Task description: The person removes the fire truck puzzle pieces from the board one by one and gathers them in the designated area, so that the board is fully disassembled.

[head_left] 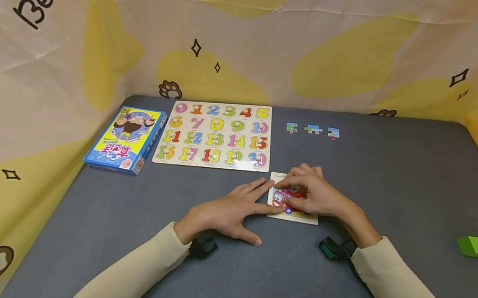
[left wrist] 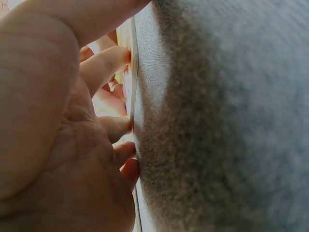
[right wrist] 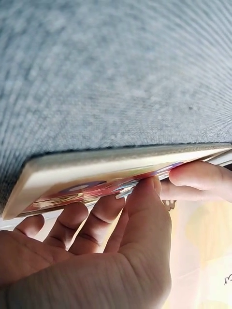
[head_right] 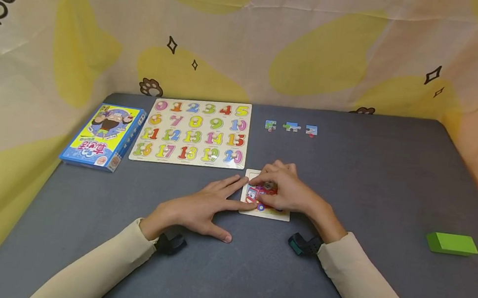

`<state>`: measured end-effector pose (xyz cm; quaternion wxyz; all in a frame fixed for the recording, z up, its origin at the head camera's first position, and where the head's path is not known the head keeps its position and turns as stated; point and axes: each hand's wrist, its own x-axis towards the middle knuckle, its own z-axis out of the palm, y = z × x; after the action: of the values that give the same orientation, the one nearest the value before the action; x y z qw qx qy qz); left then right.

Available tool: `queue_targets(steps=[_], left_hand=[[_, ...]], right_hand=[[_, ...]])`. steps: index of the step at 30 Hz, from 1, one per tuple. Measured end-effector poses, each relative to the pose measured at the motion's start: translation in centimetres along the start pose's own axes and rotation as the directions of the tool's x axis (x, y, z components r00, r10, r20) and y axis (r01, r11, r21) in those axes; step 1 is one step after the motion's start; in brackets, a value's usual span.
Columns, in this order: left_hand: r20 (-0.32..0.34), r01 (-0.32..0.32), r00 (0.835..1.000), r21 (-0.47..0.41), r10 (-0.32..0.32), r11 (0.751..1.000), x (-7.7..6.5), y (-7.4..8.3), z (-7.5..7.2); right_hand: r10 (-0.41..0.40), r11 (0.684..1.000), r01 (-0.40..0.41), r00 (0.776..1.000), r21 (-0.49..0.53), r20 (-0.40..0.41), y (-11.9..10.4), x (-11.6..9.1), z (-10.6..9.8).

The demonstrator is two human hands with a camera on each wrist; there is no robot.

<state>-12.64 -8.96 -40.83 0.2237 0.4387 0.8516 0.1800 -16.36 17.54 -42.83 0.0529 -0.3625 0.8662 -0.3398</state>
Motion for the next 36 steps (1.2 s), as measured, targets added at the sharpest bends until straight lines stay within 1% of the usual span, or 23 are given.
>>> queue_targets(steps=[6,13,16,23,33,36], left_hand=[[0.006,-0.005,1.0,-0.011,0.005,1.0,-0.04,-0.24,0.11],[0.01,-0.02,1.0,-0.016,0.02,1.0,-0.06,-0.49,0.06],[0.01,-0.019,1.0,-0.016,0.019,1.0,-0.03,-0.56,0.06],[0.007,-0.011,1.0,-0.018,0.011,1.0,-0.04,-0.33,-0.11],[0.001,-0.014,1.0,-0.008,0.014,1.0,-0.01,-0.29,-0.11],[-0.004,-0.014,1.0,-0.012,0.014,1.0,-0.04,-0.23,-0.12]], right_hand=[[-0.012,0.999,0.013,1.0,0.029,-0.013,0.31,-0.08,0.15],[0.011,0.998,-0.01,1.0,0.064,-0.017,0.44,-0.11,0.19],[0.011,0.998,-0.01,1.0,0.063,-0.022,0.44,-0.11,0.2],[-0.016,0.998,0.019,0.999,0.067,-0.047,0.67,-0.17,0.4],[-0.008,0.998,0.01,0.999,0.059,-0.041,0.6,-0.24,0.39],[-0.017,0.999,0.019,0.999,0.049,-0.046,0.64,-0.24,0.42]])
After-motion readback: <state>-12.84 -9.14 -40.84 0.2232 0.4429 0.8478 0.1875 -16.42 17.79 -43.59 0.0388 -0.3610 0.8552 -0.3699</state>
